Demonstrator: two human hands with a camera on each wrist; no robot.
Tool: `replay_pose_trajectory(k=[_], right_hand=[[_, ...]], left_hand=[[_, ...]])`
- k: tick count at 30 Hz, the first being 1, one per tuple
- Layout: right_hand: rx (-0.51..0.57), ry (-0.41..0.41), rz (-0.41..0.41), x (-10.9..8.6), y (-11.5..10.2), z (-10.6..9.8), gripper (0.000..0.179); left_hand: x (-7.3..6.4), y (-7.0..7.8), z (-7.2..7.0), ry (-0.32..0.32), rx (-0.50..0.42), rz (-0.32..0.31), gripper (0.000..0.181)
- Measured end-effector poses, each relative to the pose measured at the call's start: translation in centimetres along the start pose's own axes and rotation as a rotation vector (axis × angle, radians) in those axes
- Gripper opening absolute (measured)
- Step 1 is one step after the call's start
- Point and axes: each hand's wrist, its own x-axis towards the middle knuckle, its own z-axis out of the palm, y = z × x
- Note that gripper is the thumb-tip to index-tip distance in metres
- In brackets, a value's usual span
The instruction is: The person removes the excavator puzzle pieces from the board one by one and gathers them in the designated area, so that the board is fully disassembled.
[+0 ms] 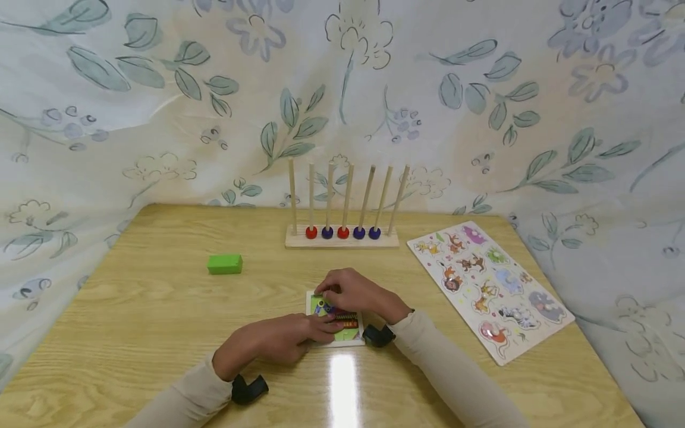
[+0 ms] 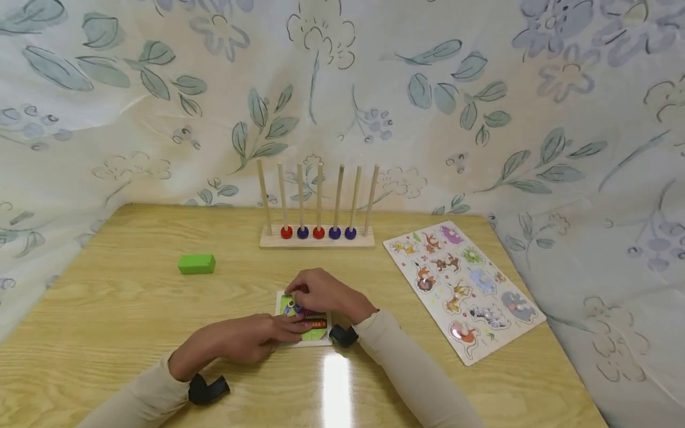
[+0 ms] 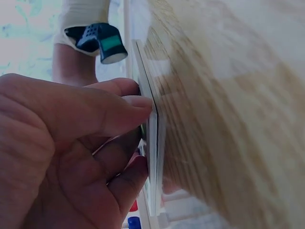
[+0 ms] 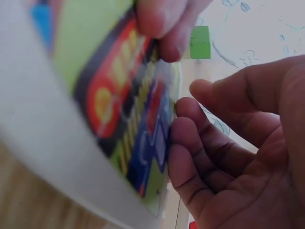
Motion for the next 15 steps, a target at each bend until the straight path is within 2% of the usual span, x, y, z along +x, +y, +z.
replay_pose_trajectory(k=[6,12,15], right_hand=[[-0.056,-0.041,-0.03,0.17,-0.22,0.2,0.025],[-0.106,-0.039,-0.032,0.39,-0.47,0.3,0.025],[-0.12,-0.041,-0.032,0.5,-0.63,0.19,0.026]], left_hand=[[-0.09,0.09,0.2,-0.022,-0.005,-0.034,0.049],[-0.17,-0.39,0.06,0.018,0.004,0.052,0.05],[-0.25,-0.4,-0.17,0.012,-0.013,0.044,0.048]])
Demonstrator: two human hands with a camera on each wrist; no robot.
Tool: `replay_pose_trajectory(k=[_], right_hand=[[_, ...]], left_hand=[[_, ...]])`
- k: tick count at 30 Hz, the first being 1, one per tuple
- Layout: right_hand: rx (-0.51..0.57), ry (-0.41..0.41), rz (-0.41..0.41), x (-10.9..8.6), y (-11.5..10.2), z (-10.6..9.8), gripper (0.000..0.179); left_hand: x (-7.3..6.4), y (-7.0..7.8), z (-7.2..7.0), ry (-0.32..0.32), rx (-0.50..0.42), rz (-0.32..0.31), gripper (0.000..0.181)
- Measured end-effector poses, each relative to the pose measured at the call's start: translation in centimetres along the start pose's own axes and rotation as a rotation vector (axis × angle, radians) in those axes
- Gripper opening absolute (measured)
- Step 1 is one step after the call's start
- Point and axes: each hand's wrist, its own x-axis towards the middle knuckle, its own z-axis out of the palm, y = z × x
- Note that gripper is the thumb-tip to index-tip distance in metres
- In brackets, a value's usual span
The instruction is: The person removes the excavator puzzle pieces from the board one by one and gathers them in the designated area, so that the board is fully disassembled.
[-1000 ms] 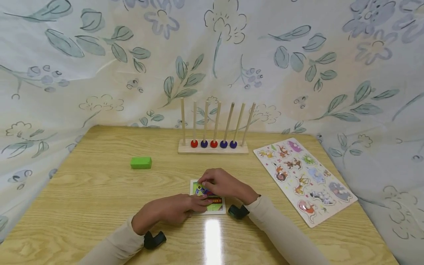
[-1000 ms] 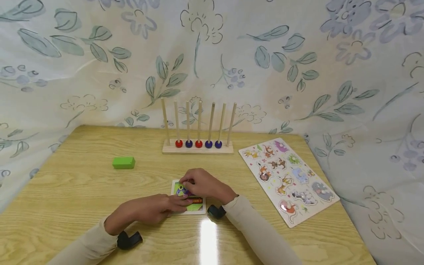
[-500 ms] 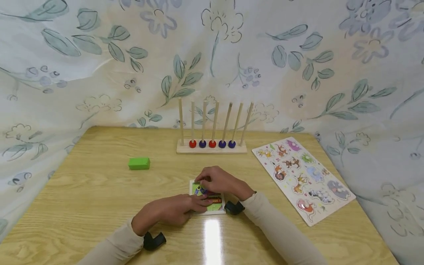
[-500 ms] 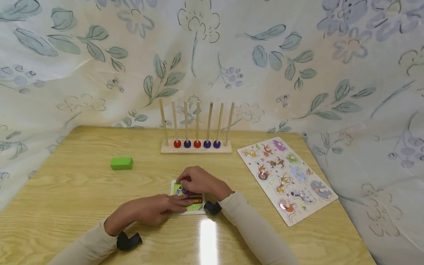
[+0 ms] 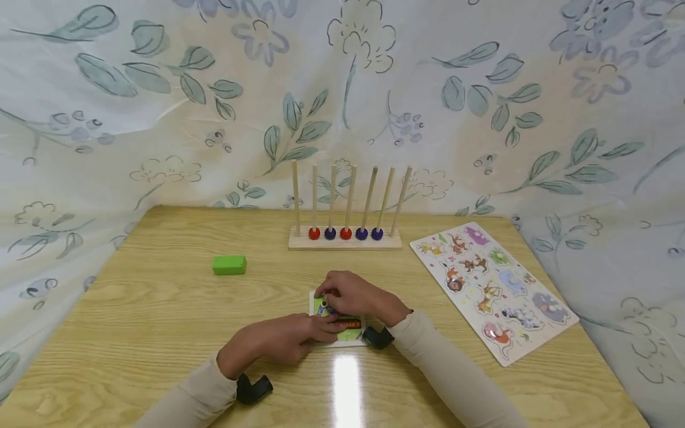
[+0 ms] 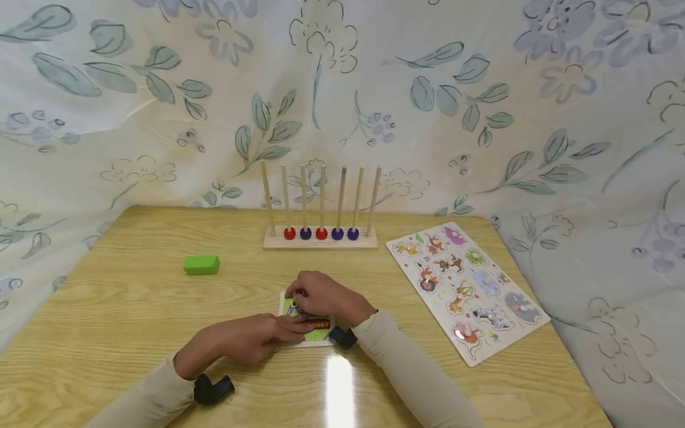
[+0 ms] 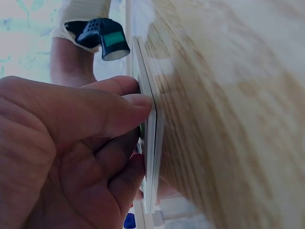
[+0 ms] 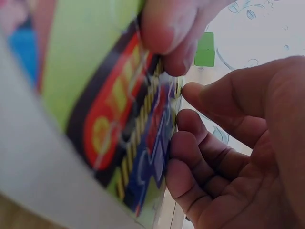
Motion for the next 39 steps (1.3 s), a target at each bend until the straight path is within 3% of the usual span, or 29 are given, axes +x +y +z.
replay_pose_trajectory(k=[4,15,31,39], right_hand=[[-0.022,0.001,-0.025,0.1,-0.2,-0.2,0.026],[-0.044,-0.034,-0.005,0.4,-0.4,-0.2,0.027],[0.108,-0.025,-0.007,0.2,0.5,-0.6,0.02],[0.252,0.024,-0.012,0.0,0.6,-0.6,0.01]], left_hand=[[-0.1,0.0,-0.2,-0.018,-0.036,-0.038,0.051],[0.1,-0.1,-0.2,-0.031,-0.045,-0.043,0.054],[0.0,-0.3,0.0,-0.045,-0.136,-0.148,0.053],[-0.1,-0.6,0.0,-0.056,-0.124,-0.104,0.049]])
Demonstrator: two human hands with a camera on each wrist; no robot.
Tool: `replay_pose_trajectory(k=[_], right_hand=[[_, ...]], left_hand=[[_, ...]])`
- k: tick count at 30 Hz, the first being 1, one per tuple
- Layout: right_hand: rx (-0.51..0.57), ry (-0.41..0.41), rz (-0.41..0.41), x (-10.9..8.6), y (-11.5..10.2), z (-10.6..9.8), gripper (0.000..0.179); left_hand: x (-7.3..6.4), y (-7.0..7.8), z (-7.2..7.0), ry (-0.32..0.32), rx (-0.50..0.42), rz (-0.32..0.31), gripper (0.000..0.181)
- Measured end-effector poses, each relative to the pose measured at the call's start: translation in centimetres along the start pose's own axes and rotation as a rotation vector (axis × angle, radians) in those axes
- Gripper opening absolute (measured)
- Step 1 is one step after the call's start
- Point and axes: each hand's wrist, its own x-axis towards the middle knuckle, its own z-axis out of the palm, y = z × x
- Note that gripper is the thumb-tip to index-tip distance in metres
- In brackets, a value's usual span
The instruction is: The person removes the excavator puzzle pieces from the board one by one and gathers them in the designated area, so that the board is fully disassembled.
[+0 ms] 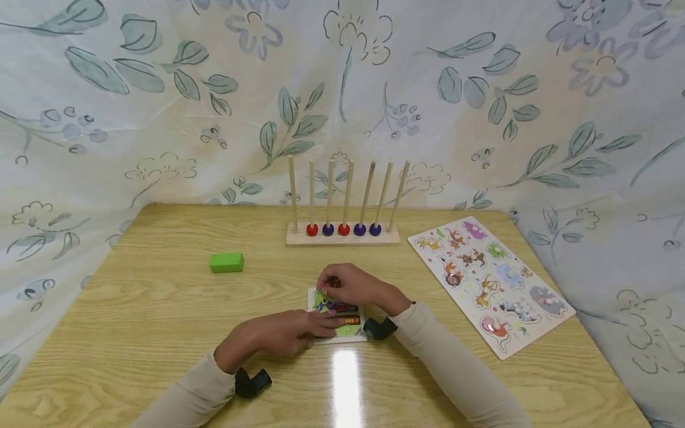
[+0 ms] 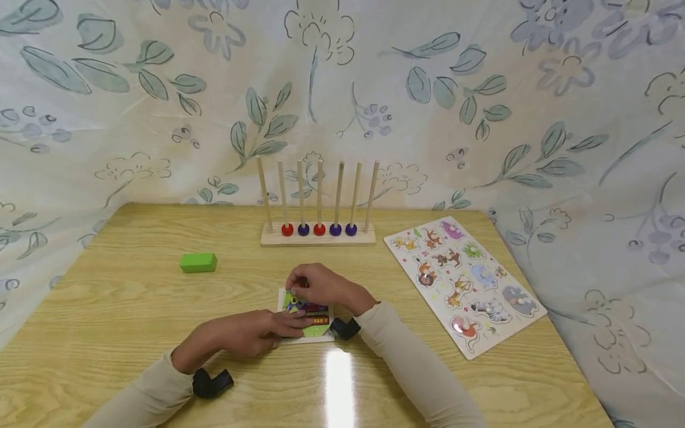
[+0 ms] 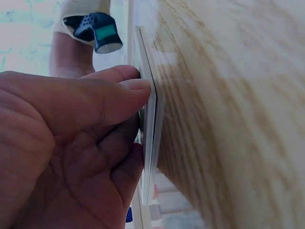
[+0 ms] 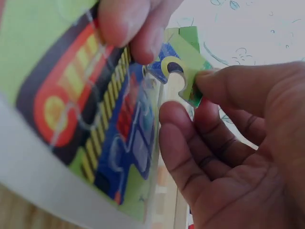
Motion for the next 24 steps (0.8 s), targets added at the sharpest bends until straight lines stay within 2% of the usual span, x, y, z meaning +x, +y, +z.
replay_pose_trajectory(k=[6,8,11,17,24], right_hand=[[0.153,-0.025,0.03,-0.4,0.3,0.1,0.011],[0.182,-0.005,0.044,-0.5,0.4,0.0,0.011],[0.203,0.051,0.068,-0.9,0.6,-0.4,0.012],[0.186,0.122,0.104,-1.9,1.3,-1.6,0.016],[0.145,0.16,0.111,-3.2,1.6,-3.1,0.018]], left_hand=[[0.0,0.0,0.0,0.008,-0.077,-0.026,0.051],[0.0,-0.1,0.1,0.01,-0.083,-0.036,0.051],[0.1,-0.1,0.1,0.018,-0.059,-0.019,0.05],[-0.1,0.0,0.1,0.032,-0.042,-0.004,0.046],[-0.1,0.0,0.1,0.021,-0.053,-0.038,0.043]])
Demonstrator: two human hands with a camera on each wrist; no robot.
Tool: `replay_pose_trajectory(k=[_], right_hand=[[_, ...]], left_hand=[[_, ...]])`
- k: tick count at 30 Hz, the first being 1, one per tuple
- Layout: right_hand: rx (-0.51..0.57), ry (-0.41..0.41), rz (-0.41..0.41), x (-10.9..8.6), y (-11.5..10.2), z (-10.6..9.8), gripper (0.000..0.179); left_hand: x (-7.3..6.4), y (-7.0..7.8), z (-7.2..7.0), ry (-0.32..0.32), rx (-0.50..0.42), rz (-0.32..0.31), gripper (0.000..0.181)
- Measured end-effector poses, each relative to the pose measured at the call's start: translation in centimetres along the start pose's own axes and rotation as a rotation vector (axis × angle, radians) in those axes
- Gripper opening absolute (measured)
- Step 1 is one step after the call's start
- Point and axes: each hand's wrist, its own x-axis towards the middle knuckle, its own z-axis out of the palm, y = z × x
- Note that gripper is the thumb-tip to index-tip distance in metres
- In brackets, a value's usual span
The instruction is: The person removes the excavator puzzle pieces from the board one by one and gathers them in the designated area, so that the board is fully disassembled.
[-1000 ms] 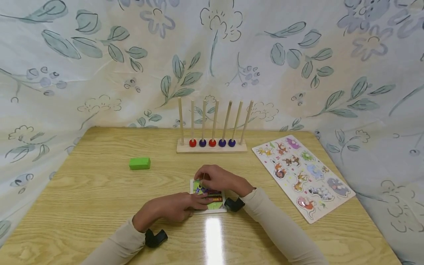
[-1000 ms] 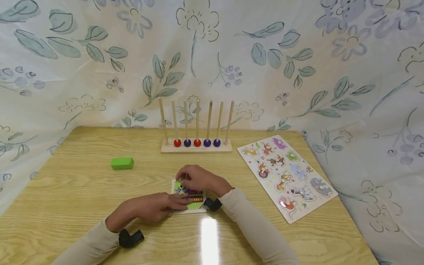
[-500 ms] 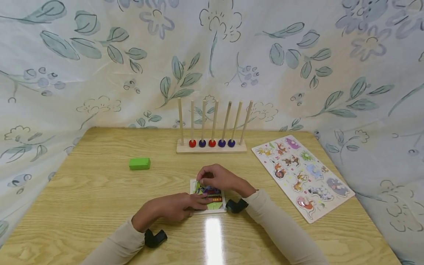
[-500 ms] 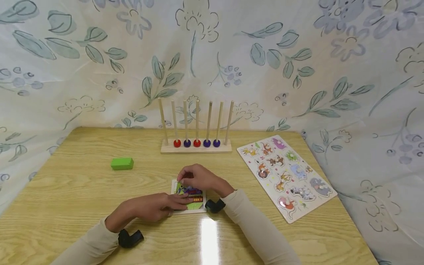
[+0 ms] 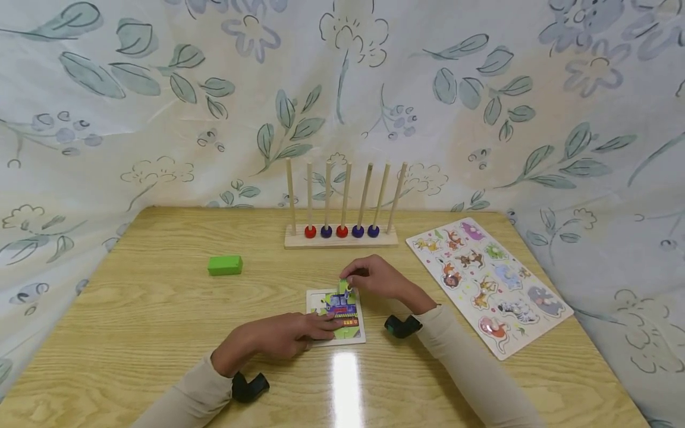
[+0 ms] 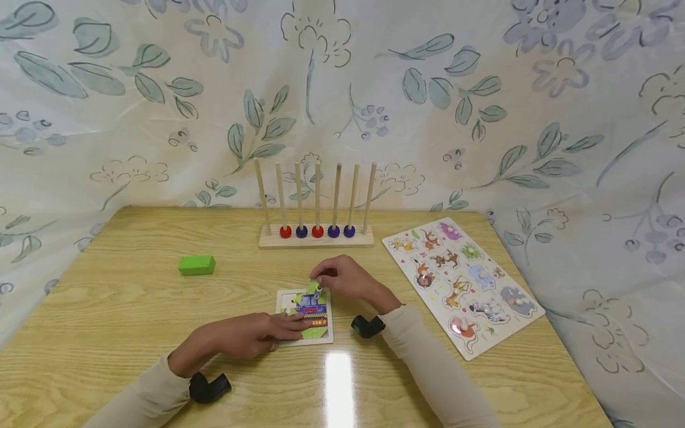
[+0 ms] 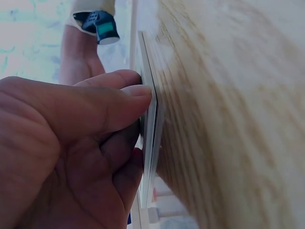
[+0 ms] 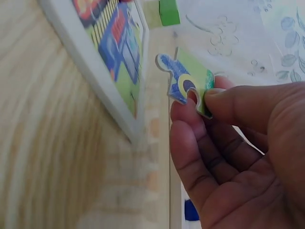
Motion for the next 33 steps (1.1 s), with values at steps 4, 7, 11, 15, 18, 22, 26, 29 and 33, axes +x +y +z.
replay_pose_trajectory(k=[4,7,11,15,18,22,26,29,33], right_hand=[[-0.036,0.024,-0.009,-0.3,0.6,-0.8,0.018],[-0.057,0.036,0.01,-0.5,0.8,-1.3,0.019],[-0.086,0.05,0.034,-0.8,1.1,-1.9,0.019],[-0.104,0.057,0.034,-1.0,1.4,-2.4,0.019],[-0.12,0.06,0.047,-1.2,1.6,-2.6,0.019],[-0.145,0.061,0.056,-1.3,1.9,-2.9,0.019],[-0.152,0.062,0.066,-1.4,2.0,-3.2,0.018],[-0.14,0.057,0.078,-1.5,2.1,-3.4,0.017],[-0.127,0.055,0.087,-1.5,2.2,-3.4,0.016]], left_hand=[[-0.1,-0.2,-0.2,-0.006,0.005,0.015,0.042],[-0.2,-0.1,-0.4,-0.008,0.005,0.025,0.043],[-0.3,-0.1,-0.6,-0.011,-0.012,0.024,0.045],[-0.3,-0.3,-0.8,-0.015,-0.018,0.012,0.045],[-0.4,-0.4,-1.0,-0.021,-0.003,0.015,0.044],[-0.4,-0.5,-1.2,-0.031,0.028,0.038,0.042],[-0.5,-0.5,-1.4,-0.037,0.061,0.052,0.042],[-0.5,-0.3,-1.7,-0.038,0.08,0.063,0.042],[-0.4,-0.2,-1.9,-0.039,0.085,0.064,0.042]])
